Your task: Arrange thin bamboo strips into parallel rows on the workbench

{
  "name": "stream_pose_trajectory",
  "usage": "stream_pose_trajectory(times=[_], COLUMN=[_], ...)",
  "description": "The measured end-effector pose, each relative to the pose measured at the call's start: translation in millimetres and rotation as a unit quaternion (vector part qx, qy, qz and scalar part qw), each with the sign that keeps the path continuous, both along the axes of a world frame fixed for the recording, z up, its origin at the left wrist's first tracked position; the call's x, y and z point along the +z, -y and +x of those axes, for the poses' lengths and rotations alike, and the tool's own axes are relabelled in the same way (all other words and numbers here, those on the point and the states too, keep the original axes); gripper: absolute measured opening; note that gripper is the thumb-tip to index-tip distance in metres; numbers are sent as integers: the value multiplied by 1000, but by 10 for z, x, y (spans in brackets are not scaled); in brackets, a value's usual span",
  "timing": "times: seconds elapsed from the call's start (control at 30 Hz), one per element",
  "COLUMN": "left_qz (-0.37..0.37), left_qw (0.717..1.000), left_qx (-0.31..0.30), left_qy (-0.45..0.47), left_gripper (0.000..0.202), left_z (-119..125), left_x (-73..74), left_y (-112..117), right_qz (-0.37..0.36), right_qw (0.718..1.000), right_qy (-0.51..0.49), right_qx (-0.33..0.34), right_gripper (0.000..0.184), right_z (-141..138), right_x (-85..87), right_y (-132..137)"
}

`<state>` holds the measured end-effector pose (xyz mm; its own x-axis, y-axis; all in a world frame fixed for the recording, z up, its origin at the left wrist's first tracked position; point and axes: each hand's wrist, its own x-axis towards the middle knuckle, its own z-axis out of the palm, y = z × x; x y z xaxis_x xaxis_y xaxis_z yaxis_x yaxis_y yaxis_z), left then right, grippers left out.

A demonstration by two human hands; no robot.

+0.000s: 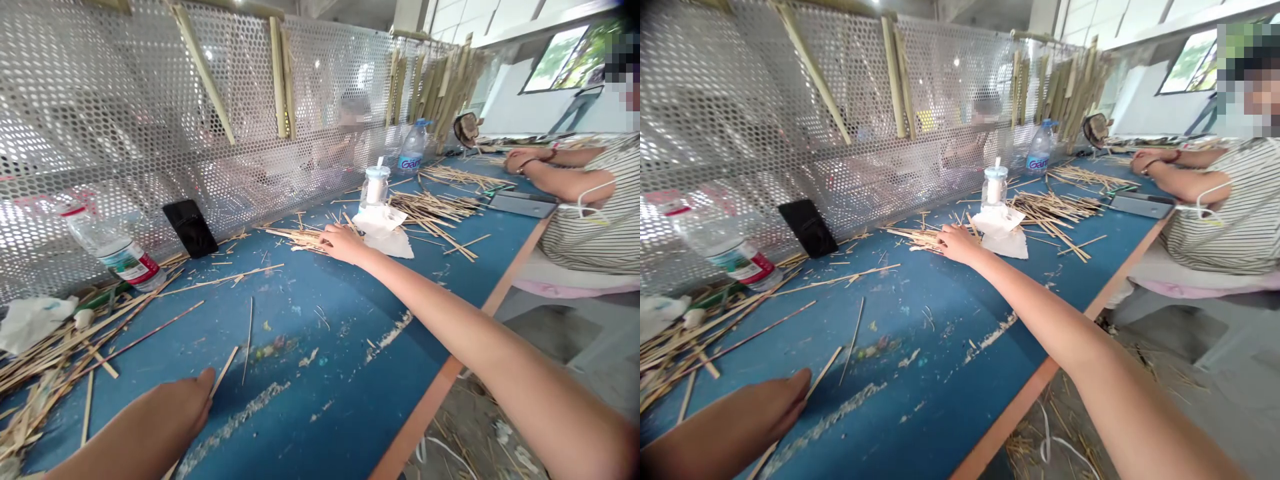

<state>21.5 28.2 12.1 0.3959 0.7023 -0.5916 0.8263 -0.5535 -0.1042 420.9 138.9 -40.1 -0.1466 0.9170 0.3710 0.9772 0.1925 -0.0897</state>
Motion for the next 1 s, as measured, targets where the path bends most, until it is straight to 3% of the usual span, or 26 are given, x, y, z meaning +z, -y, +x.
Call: stream_pose_trajectory(times=[0.2,0.4,0.5,0.6,0.67,0.73,0.87,0.93,1.0], left_qz=[34,30,31,85,167,264,295,293,287], left_qw=[999,998,998,992,978,946,927,925,923], left_qx=[-32,-9,-28,-85,-119,-162,-179,-178,-177], left_qy=[4,59,37,28,37,92,146,164,184], left_gripper=[38,10,8,14,21,24,34,38,36], left_z=[5,-66,23,403,812,1283,2110,2322,2344], left_x=[-12,-52,39,245,372,432,316,203,95], left_y=[-42,-135,-135,-197,-324,-514,-909,-1019,-1022], right_qz=[9,21,21,12,3,-5,-19,-24,-24], right_qw=[1000,998,996,993,992,991,991,991,990], right_qy=[6,5,-2,-16,-25,-34,-42,-42,-40], right_qx=[-21,-61,-88,-116,-127,-128,-122,-128,-135], right_gripper=[17,12,11,14,16,18,17,16,17], right_z=[-32,2,38,75,96,114,141,157,181], right_x=[-24,17,84,134,141,131,114,124,141], right_y=[-36,-50,-38,-12,12,36,69,75,78])
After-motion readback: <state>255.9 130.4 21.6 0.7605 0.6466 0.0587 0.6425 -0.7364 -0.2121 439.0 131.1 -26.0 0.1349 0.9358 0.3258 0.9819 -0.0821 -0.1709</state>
